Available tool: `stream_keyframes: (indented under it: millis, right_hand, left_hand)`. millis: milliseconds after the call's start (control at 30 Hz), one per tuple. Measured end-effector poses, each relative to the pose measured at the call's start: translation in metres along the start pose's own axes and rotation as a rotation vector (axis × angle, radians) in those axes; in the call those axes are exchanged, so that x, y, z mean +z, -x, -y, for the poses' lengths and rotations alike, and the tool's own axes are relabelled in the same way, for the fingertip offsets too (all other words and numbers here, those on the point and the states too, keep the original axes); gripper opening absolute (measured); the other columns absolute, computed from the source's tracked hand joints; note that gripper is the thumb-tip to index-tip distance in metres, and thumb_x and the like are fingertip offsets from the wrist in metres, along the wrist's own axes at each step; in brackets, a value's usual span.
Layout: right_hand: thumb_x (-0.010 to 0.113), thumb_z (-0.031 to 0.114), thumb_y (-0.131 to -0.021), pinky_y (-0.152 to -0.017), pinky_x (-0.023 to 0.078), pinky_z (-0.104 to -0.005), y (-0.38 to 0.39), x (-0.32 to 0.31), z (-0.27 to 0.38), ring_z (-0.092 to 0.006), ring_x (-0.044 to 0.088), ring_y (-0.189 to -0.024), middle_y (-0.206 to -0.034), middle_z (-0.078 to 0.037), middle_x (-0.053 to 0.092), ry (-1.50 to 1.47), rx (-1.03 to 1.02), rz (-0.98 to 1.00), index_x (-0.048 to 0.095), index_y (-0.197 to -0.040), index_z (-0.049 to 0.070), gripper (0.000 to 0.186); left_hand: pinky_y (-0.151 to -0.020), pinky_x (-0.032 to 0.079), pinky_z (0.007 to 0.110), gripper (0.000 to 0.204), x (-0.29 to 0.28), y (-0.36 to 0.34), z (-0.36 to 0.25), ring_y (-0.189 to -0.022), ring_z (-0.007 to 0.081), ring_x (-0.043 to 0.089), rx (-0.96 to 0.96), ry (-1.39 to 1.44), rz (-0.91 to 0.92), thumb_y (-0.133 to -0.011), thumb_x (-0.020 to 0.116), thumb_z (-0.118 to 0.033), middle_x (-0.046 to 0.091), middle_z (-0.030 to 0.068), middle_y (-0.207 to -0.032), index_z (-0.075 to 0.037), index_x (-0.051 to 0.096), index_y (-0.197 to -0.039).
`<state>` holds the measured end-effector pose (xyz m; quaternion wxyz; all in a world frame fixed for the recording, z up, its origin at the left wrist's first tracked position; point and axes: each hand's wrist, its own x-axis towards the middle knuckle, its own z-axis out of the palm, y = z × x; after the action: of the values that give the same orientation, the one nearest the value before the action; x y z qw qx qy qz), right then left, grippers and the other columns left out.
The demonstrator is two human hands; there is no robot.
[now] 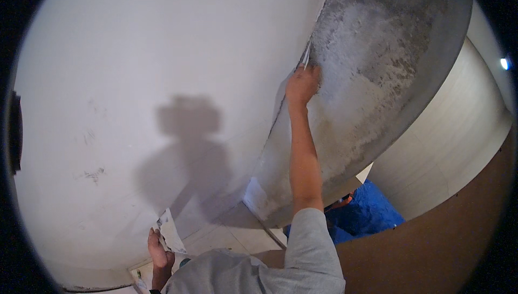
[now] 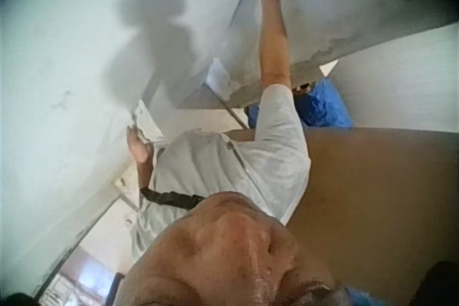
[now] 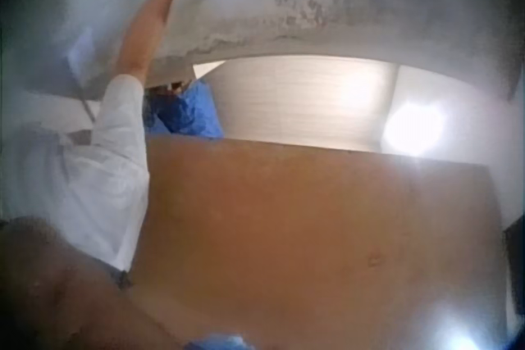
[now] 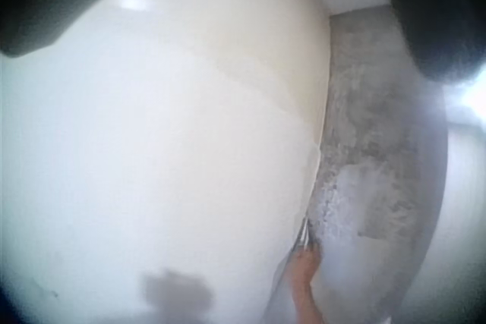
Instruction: The person scoops plaster onto putty knives, mixes the plaster between the blades, and applies it to the wall corner using a putty knife.
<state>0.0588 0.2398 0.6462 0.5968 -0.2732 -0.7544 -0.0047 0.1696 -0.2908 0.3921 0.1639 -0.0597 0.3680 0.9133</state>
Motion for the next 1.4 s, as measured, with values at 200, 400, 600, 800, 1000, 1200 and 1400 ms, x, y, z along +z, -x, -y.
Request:
stream_keyframes:
  millis: [200, 400, 600, 800, 1000, 1200, 1400]
  right_hand:
    - [0.048, 0.019, -0.098, -0.086, 0.047, -0.0499, 0.006, 0.022, 0.044, -0.0452, 0.056, -0.099, -0.107, -0.028, 0.052, -0.03, 0.204, 0.008, 0.059, -0.104, -0.008, 0.03]
    - [0.048, 0.02, -0.099, -0.094, 0.044, -0.0498, 0.036, -0.008, 0.039, -0.0446, 0.055, -0.104, -0.109, -0.029, 0.054, -0.294, 0.122, 0.088, 0.056, -0.116, -0.01, 0.036]
    - [0.048, 0.022, -0.102, -0.076, 0.057, -0.0325, 0.167, -0.082, 0.022, -0.0256, 0.067, -0.101, -0.118, -0.014, 0.063, -0.926, 0.532, 0.565, 0.053, -0.128, -0.001, 0.035]
    - [0.047, 0.038, -0.103, -0.085, 0.058, -0.0474, 0.266, -0.159, 0.067, -0.0259, 0.065, -0.107, -0.12, -0.016, 0.061, -1.558, 1.04, 0.682, 0.04, -0.136, -0.004, 0.054]
    - [0.046, 0.031, -0.103, -0.097, 0.049, -0.0491, 0.295, -0.194, 0.101, -0.0378, 0.059, -0.114, -0.13, -0.026, 0.054, -1.154, -0.182, 0.649, 0.048, -0.132, 0.001, 0.042]
    - [0.057, -0.01, -0.07, -0.096, 0.049, -0.0457, 0.293, -0.187, 0.084, -0.0394, 0.055, -0.117, -0.13, -0.021, 0.056, -1.015, -0.419, 0.751, 0.058, -0.128, 0.008, 0.061]
    - [0.057, -0.009, -0.068, -0.093, 0.052, -0.0416, 0.257, -0.171, 0.028, -0.0322, 0.058, -0.112, -0.128, -0.008, 0.061, -0.595, -0.649, 1.127, 0.068, -0.122, 0.014, 0.059]
  left_hand:
    - [-0.089, 0.052, 0.033, 0.028, -0.001, 0.005, -0.003, -0.098, 0.0198, 0.065, 0.034, 0.004, -0.024, -0.094, 0.046, -0.014, 0.064, 0.0083, -0.108, -0.003, 0.052, -0.119]
    - [-0.097, 0.047, 0.039, 0.03, -0.015, 0.006, -0.003, -0.107, 0.0271, 0.062, -0.025, 0.004, -0.037, -0.092, 0.049, -0.012, 0.064, 0.0134, -0.106, 0.0, 0.052, -0.119]
    - [-0.102, 0.038, 0.046, 0.035, -0.005, -0.017, 0.023, -0.108, 0.0447, 0.052, 0.611, -1.289, 0.258, -0.081, 0.058, -0.006, 0.059, 0.0215, -0.11, 0.004, 0.056, -0.115]
    - [-0.088, 0.043, 0.032, 0.022, 0.09, -0.032, 0.033, -0.102, 0.0189, 0.057, 0.189, -0.469, 0.125, -0.101, 0.045, -0.018, 0.06, 0.0054, -0.104, -0.002, 0.055, -0.113]
    - [-0.074, 0.052, 0.032, 0.022, 0.123, -0.019, 0.037, -0.095, 0.0153, 0.059, 0.052, -0.069, 0.045, -0.102, 0.045, -0.019, 0.059, 0.0046, -0.102, -0.002, 0.054, -0.114]
    - [-0.063, 0.056, 0.031, 0.021, 0.103, -0.016, 0.044, -0.088, 0.0181, 0.063, 0.145, -0.328, 0.089, -0.1, 0.047, -0.016, 0.061, 0.0077, -0.1, 0.0, 0.052, -0.113]
    - [-0.067, 0.054, 0.03, 0.019, 0.084, -0.019, 0.02, -0.089, 0.0184, 0.063, 0.242, -0.443, 0.088, -0.098, 0.048, -0.011, 0.06, 0.009, -0.101, 0.002, 0.056, -0.109]
